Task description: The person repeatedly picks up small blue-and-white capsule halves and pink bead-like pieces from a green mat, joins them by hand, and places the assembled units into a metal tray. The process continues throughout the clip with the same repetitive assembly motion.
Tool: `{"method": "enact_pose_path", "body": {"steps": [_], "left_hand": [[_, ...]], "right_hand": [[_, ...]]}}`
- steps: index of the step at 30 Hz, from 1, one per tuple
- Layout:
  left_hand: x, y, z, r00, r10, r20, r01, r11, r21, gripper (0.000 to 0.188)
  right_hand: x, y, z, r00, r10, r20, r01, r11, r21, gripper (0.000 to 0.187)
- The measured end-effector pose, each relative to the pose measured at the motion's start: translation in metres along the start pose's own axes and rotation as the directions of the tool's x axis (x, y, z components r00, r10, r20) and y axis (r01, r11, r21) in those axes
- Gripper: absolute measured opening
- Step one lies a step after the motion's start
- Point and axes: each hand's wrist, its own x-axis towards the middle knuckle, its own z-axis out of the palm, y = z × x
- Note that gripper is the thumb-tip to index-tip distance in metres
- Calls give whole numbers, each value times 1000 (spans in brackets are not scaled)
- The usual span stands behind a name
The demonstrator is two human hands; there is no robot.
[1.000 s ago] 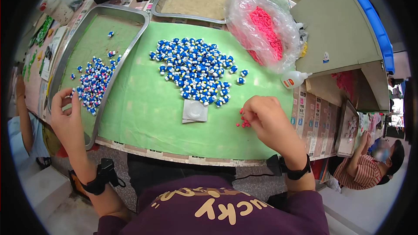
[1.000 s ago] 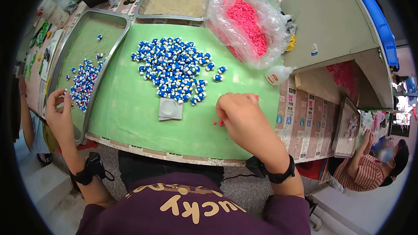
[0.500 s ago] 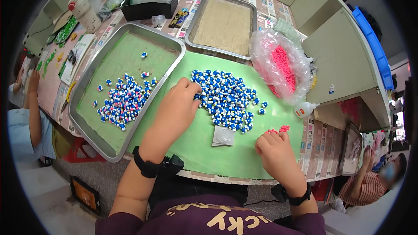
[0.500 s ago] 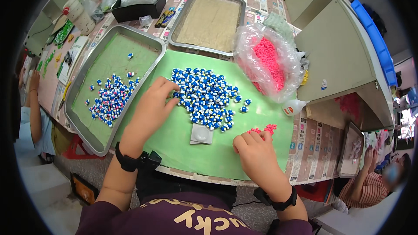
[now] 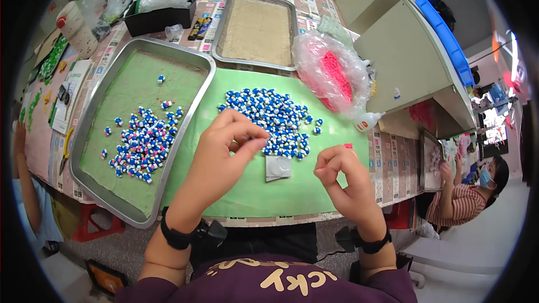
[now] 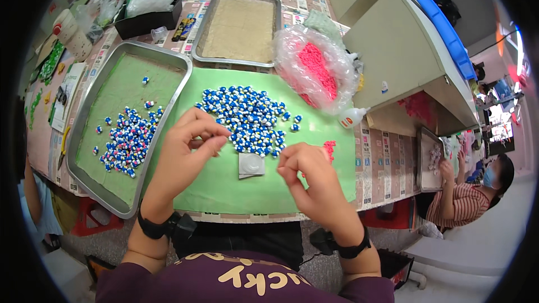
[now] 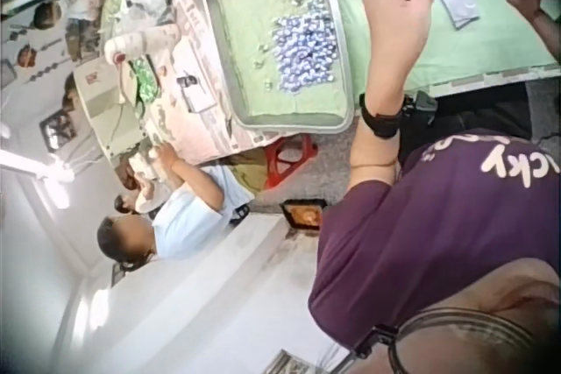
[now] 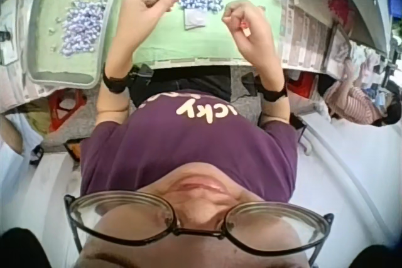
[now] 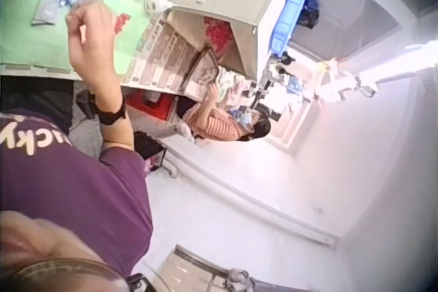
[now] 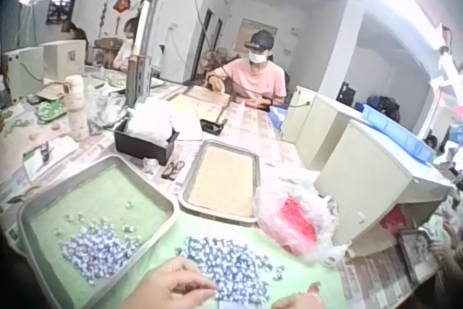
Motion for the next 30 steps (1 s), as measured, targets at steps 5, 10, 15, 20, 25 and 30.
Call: {"method": "enact_pose_path", "body": {"steps": [5, 10, 15, 20, 25, 30], "left_hand": [[-18, 26, 16, 956, 2, 293, 161, 833, -530, 14], [-26, 21, 21, 954, -61, 293, 232, 769, -595, 9], [-23, 13, 22, 958, -135, 252, 250, 821, -513, 10], [-20, 10, 22, 947, -173, 269, 284, 841, -460, 10], [-14, 5, 23, 950, -178, 257, 277, 860, -429, 9], [-17, -4, 17, 991, -130, 11, 122, 902, -413, 20]], "right_hand": [[7, -25, 18, 982, -129, -141, 161, 956, 246, 26], [10, -16, 16, 950, -295, -101, 306, 944, 123, 29], [19, -3, 22, 920, -381, -97, 391, 912, 127, 29], [22, 0, 19, 928, -367, -68, 373, 920, 122, 27], [26, 2, 14, 944, -328, -28, 330, 941, 81, 25], [32, 19, 14, 967, -206, 149, 208, 978, 4, 20]]}}
